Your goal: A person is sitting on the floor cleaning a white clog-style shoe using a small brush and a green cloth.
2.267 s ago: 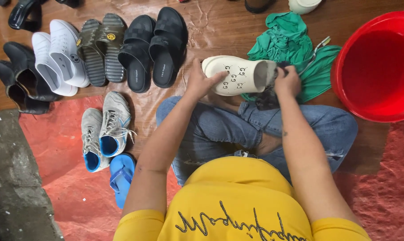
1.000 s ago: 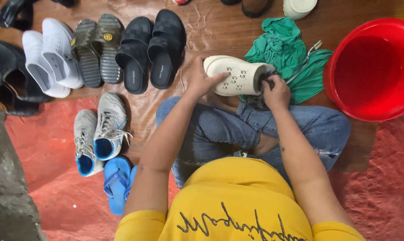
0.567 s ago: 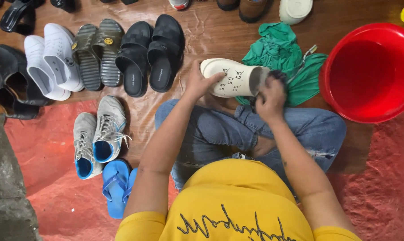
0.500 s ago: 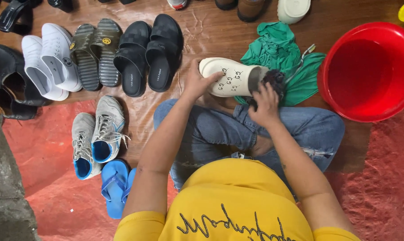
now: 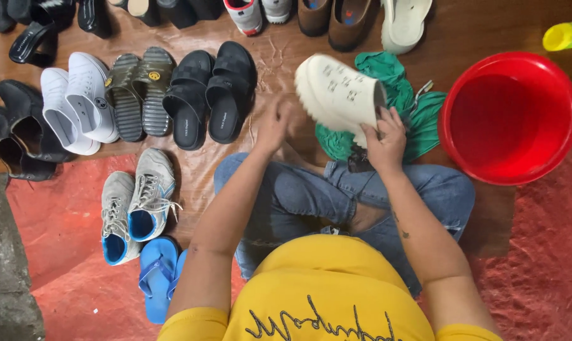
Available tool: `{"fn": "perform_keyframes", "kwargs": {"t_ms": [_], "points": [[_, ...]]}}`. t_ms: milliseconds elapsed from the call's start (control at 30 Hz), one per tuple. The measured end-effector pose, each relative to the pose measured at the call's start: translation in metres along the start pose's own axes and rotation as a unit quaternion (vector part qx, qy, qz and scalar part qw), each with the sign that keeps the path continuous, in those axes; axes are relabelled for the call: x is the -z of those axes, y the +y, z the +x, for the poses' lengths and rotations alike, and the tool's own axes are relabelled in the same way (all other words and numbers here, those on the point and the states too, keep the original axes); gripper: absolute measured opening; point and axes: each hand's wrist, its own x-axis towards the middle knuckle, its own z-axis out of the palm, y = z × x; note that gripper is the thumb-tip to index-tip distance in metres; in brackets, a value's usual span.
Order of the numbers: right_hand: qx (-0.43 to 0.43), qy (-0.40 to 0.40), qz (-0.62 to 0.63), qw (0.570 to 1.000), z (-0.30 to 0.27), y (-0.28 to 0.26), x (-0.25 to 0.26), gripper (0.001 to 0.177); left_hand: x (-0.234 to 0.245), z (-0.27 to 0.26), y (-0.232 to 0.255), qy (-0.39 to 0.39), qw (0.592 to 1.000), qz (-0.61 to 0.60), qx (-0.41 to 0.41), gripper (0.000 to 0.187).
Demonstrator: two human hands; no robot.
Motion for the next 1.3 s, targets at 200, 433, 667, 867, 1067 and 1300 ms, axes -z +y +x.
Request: {"fn": "perform_keyframes", "kwargs": {"t_ms": [200, 433, 667, 867, 1067, 1300], "points": [[-0.030, -0.061, -0.294, 0.953, -0.011, 0.035, -0.023, 0.039, -0.019, -0.008, 0.007, -0.193, 0.863, 0.420, 0.203, 0.101], [-0.229, -0.168, -0.202, 0.937, 0.021, -0.011, 0.017, 0.098, -0.040, -0.001, -0.046, -0.281, 0.780, 0.470, 0.303, 0.086], [-0.227, -0.248, -0.152, 0.929, 0.042, 0.042, 0.009, 0.104, -0.058, 0.013, -0.083, -0.269, 0.774, 0.467, 0.333, 0.074], [-0.365, -0.093, 0.175, 0.910, 0.043, 0.019, 0.017, 0.084, -0.061, 0.024, -0.092, -0.299, 0.769, 0.443, 0.351, 0.081], [-0.370, -0.068, 0.245, 0.893, 0.049, -0.004, 0.014, 0.087, -0.051, 0.027, -0.033, -0.323, 0.755, 0.444, 0.360, 0.086], [-0.481, -0.007, 0.438, 0.760, 0.063, 0.005, -0.008, 0.063, -0.063, 0.029, -0.080, -0.314, 0.774, 0.441, 0.328, 0.097]]}}
